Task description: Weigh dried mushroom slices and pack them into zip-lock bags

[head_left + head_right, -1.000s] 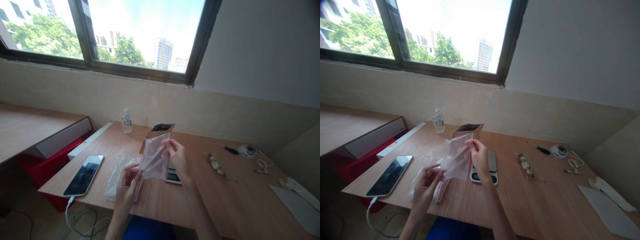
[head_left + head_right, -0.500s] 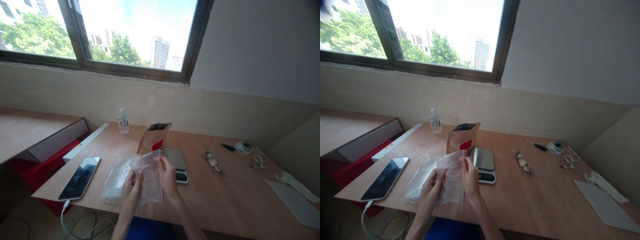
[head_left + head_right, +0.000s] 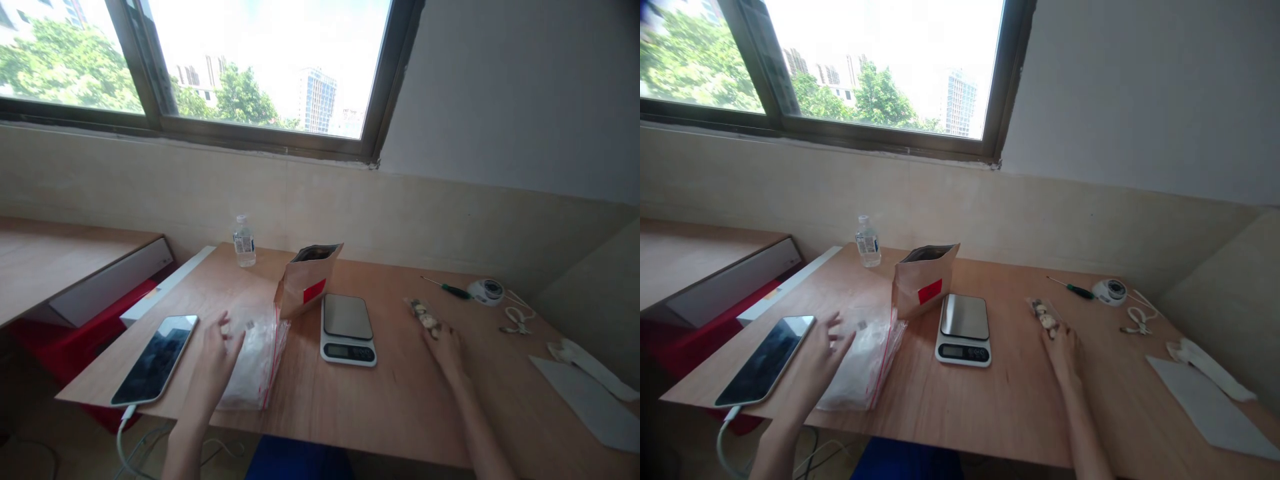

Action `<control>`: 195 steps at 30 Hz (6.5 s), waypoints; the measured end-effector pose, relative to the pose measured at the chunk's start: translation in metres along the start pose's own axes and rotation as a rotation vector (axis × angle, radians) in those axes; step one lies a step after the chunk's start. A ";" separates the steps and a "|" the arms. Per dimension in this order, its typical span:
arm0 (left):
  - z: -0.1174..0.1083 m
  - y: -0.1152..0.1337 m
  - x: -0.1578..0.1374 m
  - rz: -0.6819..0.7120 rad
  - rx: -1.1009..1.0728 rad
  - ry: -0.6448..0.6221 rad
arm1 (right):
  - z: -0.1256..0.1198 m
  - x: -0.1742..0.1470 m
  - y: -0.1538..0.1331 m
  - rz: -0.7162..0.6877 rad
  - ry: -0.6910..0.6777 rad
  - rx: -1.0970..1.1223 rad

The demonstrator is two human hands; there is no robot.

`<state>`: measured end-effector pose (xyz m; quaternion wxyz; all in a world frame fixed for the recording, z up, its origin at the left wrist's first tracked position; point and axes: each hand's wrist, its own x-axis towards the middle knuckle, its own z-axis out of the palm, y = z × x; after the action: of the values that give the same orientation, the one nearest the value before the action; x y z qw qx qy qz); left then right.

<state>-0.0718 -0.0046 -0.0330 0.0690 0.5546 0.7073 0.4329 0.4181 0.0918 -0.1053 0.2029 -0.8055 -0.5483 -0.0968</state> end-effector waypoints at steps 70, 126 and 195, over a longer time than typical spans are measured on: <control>0.056 0.131 -0.087 -0.078 -0.605 -0.348 | -0.141 -0.138 -0.168 -0.031 -0.164 1.063; 0.064 0.097 -0.073 -0.191 -0.913 -0.204 | -0.132 -0.110 -0.197 -0.347 -0.673 1.317; 0.054 0.079 -0.061 -0.252 -0.988 -0.140 | -0.140 -0.076 -0.245 -0.808 -0.904 1.181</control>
<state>0.0397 -0.0266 -0.0347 0.4214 0.3939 0.4732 0.6658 0.1721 0.0446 0.0456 0.3015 -0.2704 -0.7831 0.4719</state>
